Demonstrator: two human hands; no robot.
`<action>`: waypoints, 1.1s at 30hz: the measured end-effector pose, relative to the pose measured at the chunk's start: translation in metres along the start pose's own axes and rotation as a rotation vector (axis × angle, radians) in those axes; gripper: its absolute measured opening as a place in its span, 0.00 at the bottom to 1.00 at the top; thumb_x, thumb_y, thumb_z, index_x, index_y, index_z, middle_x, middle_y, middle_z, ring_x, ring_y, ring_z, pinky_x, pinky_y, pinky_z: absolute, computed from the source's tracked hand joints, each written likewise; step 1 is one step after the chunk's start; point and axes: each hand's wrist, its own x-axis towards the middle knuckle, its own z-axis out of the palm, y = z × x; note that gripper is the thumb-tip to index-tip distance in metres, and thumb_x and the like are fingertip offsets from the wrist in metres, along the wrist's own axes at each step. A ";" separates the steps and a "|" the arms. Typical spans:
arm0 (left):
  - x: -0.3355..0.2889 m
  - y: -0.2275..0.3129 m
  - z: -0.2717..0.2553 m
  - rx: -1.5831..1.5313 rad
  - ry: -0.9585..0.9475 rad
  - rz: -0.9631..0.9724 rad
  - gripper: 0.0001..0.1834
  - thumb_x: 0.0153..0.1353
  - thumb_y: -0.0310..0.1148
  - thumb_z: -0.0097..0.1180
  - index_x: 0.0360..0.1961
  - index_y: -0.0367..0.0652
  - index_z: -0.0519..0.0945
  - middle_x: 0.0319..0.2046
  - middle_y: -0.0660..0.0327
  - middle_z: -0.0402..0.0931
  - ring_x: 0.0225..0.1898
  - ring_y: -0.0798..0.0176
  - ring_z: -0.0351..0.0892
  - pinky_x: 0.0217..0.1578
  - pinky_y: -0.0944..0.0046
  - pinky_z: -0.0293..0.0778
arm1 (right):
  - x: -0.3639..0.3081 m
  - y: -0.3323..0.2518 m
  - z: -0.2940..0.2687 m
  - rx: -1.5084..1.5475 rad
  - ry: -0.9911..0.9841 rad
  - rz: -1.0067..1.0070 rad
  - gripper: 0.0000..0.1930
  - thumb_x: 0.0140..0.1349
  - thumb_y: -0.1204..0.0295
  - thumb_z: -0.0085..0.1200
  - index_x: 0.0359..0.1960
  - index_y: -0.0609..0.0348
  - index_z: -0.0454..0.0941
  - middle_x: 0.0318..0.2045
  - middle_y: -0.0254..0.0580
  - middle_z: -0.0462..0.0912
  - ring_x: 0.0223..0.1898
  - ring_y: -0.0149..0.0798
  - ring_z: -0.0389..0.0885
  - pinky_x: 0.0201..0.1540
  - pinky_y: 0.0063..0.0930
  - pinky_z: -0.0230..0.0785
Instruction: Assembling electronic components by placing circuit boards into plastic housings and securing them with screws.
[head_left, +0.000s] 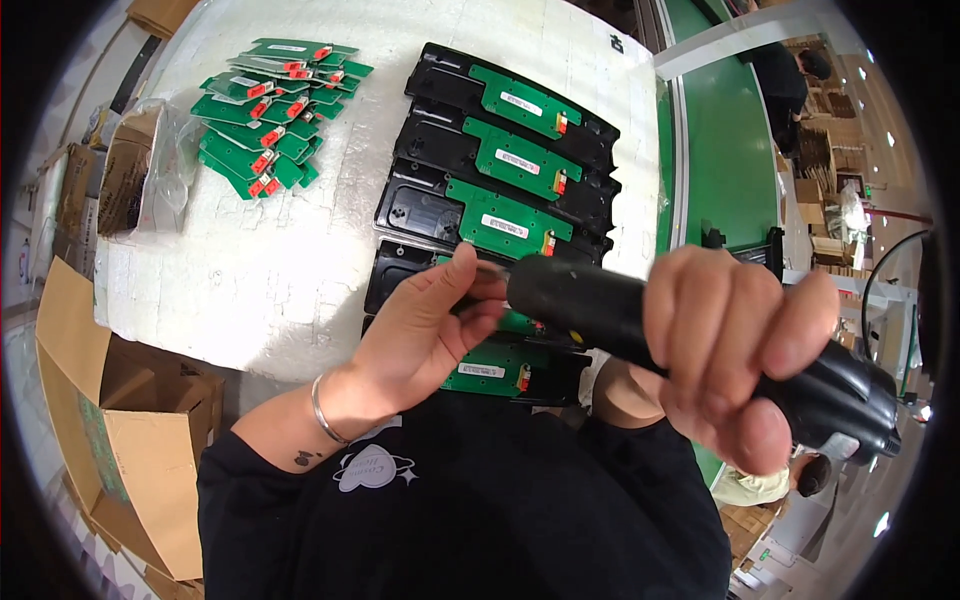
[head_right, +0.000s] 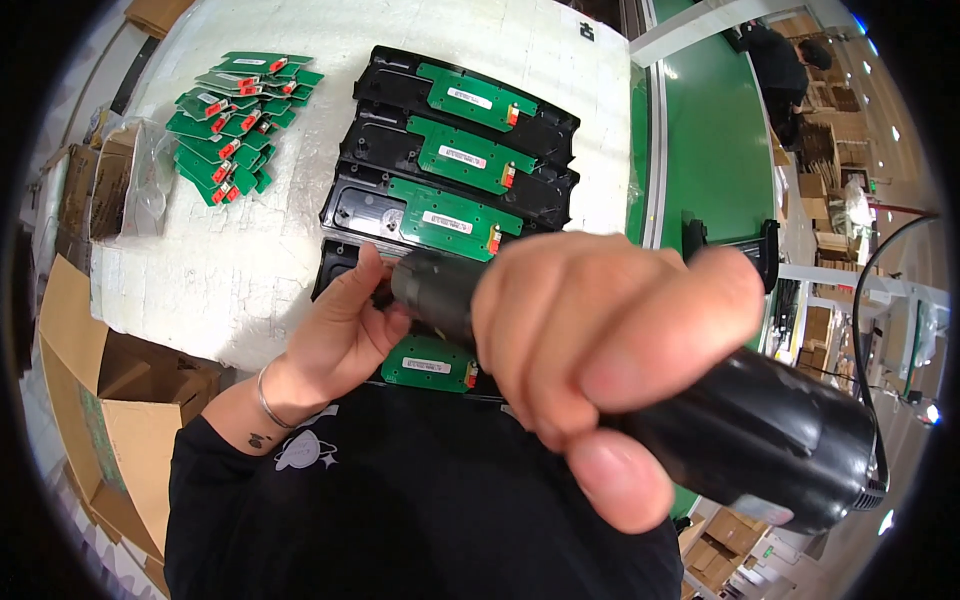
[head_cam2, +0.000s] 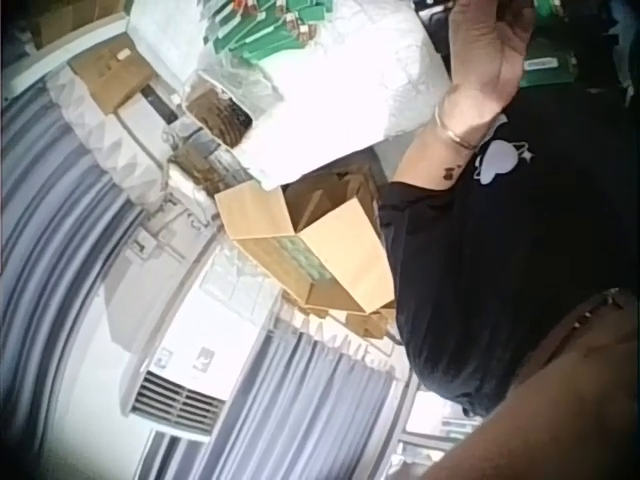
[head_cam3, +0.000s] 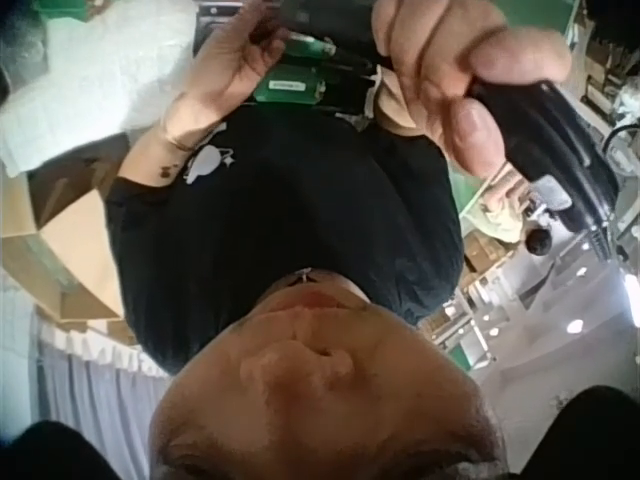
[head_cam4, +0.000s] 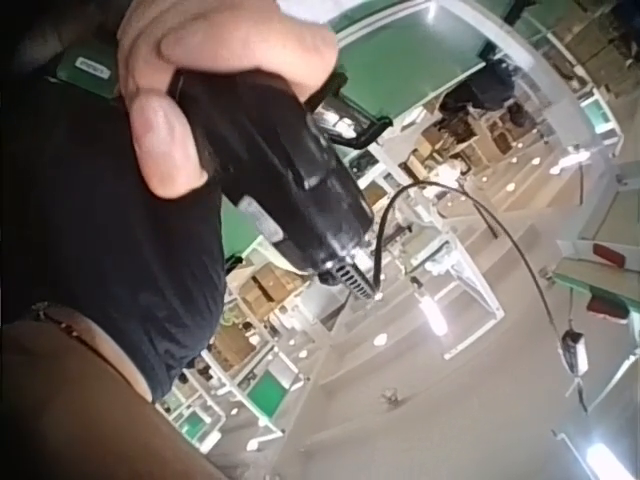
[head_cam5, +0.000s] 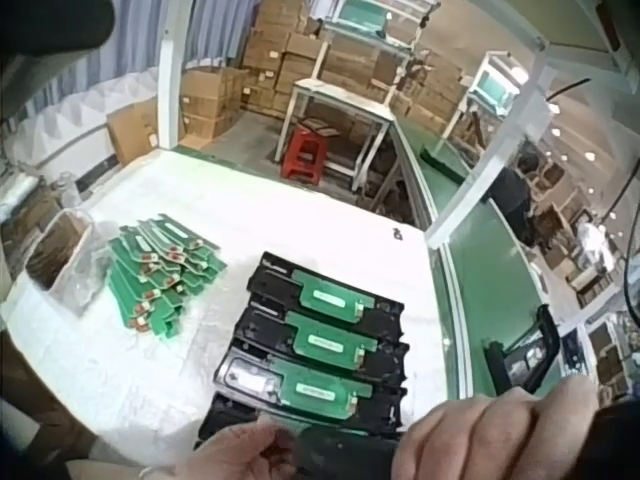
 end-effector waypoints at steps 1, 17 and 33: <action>0.003 -0.005 0.016 0.049 0.065 -0.032 0.17 0.62 0.42 0.48 0.41 0.38 0.73 0.37 0.60 0.73 0.38 0.68 0.73 0.42 0.71 0.70 | -0.002 0.003 -0.004 -0.037 0.009 0.053 0.13 0.47 0.73 0.55 0.31 0.52 0.63 0.16 0.25 0.70 0.14 0.22 0.66 0.20 0.16 0.56; -0.018 -0.001 -0.004 0.365 0.097 -0.079 0.11 0.63 0.28 0.45 0.46 0.36 0.71 0.38 0.52 0.75 0.40 0.61 0.77 0.40 0.69 0.75 | 0.001 0.064 -0.014 -0.225 0.239 0.264 0.10 0.44 0.76 0.44 0.31 0.63 0.64 0.15 0.36 0.64 0.14 0.27 0.58 0.20 0.22 0.54; -0.013 0.004 -0.008 0.147 0.173 0.022 0.09 0.60 0.29 0.51 0.41 0.38 0.75 0.35 0.60 0.76 0.35 0.71 0.76 0.37 0.75 0.74 | 0.004 0.024 -0.007 -0.107 0.078 0.045 0.13 0.47 0.72 0.48 0.35 0.58 0.64 0.15 0.29 0.67 0.14 0.26 0.62 0.21 0.20 0.55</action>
